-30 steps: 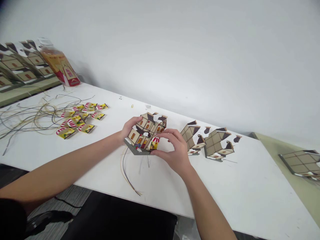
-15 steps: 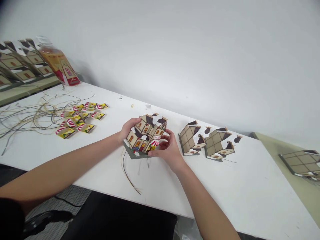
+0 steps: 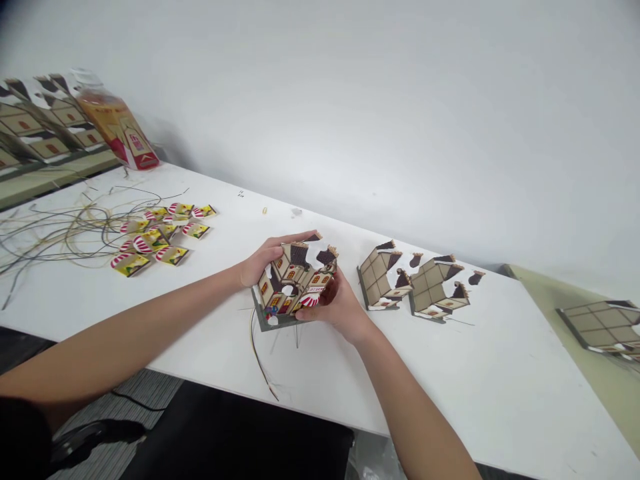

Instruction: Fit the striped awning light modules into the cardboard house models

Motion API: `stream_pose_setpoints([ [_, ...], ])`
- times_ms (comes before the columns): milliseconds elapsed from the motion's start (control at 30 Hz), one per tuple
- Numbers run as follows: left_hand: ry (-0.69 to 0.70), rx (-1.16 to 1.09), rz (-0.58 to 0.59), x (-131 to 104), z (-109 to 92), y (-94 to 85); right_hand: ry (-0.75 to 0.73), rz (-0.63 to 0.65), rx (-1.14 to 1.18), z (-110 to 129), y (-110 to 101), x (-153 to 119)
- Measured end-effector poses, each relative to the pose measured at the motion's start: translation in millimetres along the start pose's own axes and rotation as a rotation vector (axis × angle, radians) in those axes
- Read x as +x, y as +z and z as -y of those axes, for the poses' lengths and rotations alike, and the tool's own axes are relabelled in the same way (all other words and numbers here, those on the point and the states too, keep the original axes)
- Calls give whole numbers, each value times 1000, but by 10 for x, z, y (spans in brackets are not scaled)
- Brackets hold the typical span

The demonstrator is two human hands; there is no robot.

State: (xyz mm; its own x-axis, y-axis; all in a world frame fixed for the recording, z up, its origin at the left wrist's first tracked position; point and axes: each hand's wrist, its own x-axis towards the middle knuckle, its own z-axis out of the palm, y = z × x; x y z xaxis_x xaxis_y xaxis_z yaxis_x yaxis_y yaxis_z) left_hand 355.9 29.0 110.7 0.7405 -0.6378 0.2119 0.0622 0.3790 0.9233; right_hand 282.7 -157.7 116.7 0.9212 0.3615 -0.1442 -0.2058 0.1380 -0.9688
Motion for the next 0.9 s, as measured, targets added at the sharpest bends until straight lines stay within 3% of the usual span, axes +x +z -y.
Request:
stream_pose_setpoints([
  [200,44,292,-205,68,-81,-93,-42,-172,41,-49,-15,47],
  [400,-69,325,-66,65,-86,-73,-16,-422,-99,-25,-89,64],
  [567,-127,516,-76,12,-79,-33,-48,-388,-228,-17,-136,63],
  [900,-106,424,-107,16,-28,13,-64,-327,-292,-6,-179,52],
])
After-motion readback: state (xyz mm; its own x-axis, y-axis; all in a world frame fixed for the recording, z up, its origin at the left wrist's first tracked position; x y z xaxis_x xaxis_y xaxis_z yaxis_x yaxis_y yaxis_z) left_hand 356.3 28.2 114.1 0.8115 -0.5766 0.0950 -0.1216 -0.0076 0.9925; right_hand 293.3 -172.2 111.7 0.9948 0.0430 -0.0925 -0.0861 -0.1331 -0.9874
